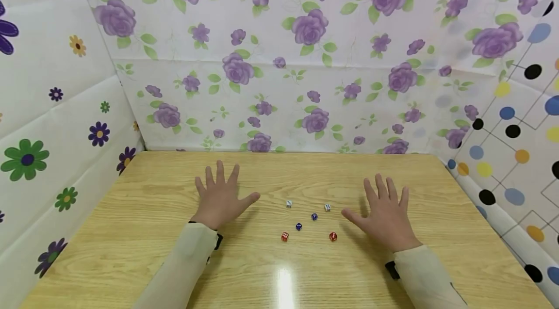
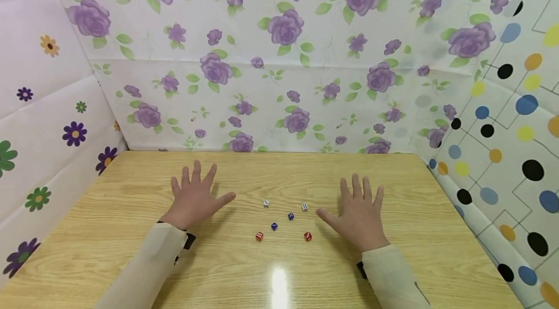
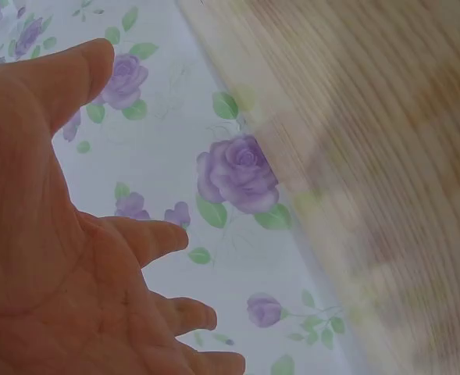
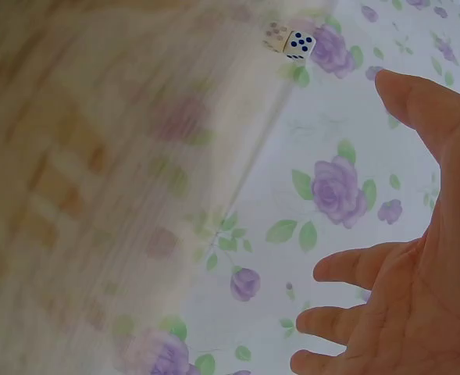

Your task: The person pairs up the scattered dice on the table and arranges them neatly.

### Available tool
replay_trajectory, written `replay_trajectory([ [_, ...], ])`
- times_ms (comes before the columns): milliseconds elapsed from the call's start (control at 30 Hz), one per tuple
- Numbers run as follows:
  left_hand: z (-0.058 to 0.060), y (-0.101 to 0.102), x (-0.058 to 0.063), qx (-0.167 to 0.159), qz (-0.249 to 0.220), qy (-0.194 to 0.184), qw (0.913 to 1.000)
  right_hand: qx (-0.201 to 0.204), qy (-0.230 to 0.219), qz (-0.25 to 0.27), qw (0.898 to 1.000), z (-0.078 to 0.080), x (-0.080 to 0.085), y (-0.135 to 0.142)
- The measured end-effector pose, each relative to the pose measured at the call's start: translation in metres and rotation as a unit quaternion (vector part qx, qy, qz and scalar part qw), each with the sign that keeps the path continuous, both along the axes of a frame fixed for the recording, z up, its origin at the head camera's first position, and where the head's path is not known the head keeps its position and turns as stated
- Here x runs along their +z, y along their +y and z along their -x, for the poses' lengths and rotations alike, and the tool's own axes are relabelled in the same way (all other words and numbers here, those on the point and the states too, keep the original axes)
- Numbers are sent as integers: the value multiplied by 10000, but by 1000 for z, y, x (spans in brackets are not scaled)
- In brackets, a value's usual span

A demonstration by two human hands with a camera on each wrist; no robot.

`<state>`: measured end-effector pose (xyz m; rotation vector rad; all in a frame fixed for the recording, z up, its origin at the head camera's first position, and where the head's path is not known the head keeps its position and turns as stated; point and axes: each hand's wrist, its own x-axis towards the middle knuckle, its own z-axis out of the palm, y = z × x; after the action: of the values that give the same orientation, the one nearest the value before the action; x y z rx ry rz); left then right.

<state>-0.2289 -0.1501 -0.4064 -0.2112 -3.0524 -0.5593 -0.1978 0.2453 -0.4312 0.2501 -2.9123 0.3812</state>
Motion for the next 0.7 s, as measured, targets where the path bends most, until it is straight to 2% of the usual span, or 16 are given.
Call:
replay_trajectory([
  [400,-1,4,-1,-427,-54,-338,9985,67,34,41,10000,-2,2,-3],
  [567,-2,7,1,-554,-99,-89,9984,92,-54,36,9999,-1,2,-4],
  [700,-4,13,7,-743,-218,116,9969,137,-102,68,9998,0,4,-4],
])
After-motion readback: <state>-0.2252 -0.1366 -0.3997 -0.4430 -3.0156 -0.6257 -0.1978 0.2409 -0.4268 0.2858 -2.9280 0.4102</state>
